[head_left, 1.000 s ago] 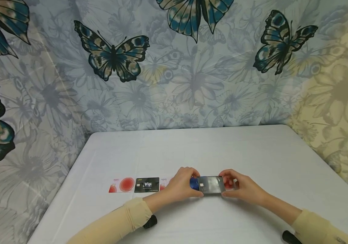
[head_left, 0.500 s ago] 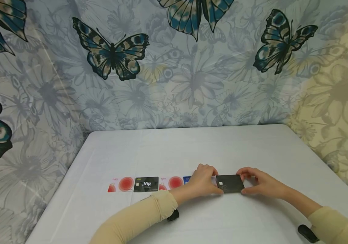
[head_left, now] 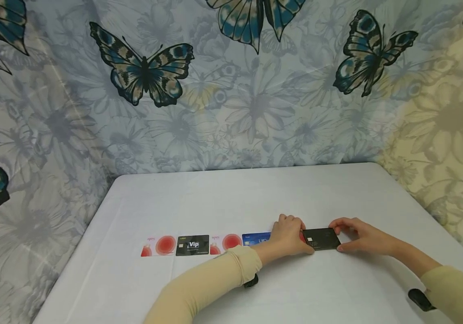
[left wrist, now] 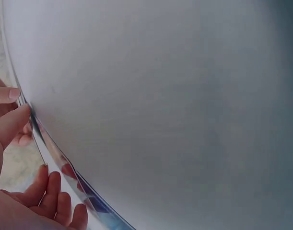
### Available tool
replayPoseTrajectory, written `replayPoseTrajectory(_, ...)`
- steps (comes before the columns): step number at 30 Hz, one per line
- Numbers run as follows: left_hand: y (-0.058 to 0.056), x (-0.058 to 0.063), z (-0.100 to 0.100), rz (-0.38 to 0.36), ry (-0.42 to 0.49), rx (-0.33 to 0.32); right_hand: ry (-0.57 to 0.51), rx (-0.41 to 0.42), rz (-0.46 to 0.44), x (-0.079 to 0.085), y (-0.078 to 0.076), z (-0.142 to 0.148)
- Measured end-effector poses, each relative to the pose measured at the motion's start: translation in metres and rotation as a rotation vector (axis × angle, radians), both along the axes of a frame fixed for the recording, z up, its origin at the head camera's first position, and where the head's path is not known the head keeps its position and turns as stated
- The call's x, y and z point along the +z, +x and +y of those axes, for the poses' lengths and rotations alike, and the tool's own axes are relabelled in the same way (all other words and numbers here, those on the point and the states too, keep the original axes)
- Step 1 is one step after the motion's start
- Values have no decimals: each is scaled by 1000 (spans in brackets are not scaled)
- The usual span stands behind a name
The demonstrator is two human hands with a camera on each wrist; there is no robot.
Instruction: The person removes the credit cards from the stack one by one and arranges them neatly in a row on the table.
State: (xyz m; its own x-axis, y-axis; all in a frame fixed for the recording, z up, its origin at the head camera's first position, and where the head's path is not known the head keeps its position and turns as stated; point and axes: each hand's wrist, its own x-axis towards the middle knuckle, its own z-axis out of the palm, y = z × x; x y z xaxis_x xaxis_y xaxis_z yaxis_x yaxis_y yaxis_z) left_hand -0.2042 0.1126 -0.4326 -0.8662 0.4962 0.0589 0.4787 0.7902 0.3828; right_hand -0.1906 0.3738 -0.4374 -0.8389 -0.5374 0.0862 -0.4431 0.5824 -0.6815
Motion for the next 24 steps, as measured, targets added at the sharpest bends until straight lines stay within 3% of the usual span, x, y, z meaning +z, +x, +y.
replayPoseTrajectory(8,-4,-7,11,-10,12,42,-11,71,-4,-1,-10,10)
replayPoseTrajectory(14,-2,-8,14,-24,22,80,-59,125,-67,2,-13,11)
replayPoseTrajectory(24,1,-5,14,-15,2,87,-82,112,-122,-1,-13,14)
